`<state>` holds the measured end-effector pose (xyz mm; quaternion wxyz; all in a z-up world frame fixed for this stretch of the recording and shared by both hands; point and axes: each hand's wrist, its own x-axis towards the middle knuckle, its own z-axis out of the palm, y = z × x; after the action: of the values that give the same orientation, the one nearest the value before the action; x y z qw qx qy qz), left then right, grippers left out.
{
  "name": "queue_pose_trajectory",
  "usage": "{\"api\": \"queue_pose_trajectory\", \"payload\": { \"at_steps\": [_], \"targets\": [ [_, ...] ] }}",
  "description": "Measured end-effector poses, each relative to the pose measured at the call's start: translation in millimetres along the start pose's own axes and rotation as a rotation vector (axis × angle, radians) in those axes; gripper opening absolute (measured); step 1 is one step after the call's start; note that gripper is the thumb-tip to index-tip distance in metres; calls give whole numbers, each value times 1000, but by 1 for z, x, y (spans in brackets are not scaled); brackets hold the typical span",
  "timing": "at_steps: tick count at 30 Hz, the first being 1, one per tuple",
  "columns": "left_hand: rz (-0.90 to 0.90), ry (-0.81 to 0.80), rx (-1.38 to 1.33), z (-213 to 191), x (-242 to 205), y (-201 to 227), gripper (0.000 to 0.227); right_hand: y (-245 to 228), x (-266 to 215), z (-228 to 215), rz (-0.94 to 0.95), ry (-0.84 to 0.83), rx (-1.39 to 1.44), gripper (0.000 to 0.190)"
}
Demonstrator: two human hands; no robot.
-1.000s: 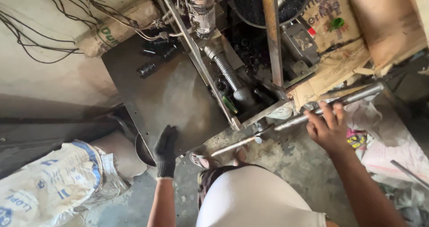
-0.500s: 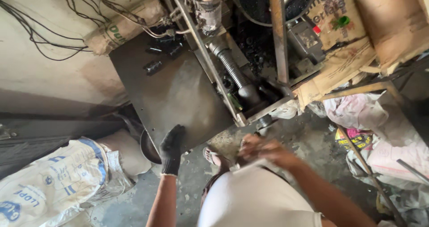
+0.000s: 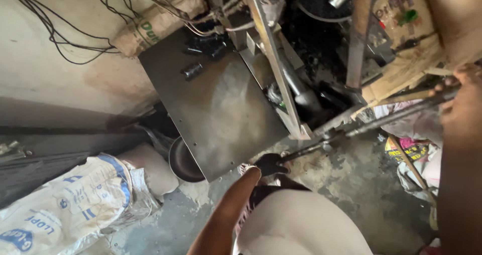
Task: The person operates a manual press machine, repeatedly placing a metal mold into the press, pulling a lever to activate the press, and removing the mold. The person wears a glove on the left hand and uses both hands to handle the mold and operate the lever.
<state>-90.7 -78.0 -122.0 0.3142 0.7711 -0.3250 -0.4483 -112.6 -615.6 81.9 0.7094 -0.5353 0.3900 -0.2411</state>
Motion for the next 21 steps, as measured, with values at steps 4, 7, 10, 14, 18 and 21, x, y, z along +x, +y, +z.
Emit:
{"api": "queue_pose_trajectory", "payload": {
  "at_steps": [4,7,10,14,18,21],
  "targets": [
    [-37,-85,7,9,5,-29,56,21,19,-20,-46,45,-70,13],
    [-12,18,161,16,-3,-27,57,27,27,-18,-15,122,-94,13],
    [-161,36,157,17,-24,-18,51,20,42,-7,193,145,-82,10],
    [-238,-13,380,5,-77,4,48,39,60,7,322,141,-18,14],
    [-699,103,69,-21,-124,47,59,86,85,21,368,169,-30,28],
    [-694,35,138,-47,-124,74,62,103,86,17,377,174,-83,24]
  ]
}}
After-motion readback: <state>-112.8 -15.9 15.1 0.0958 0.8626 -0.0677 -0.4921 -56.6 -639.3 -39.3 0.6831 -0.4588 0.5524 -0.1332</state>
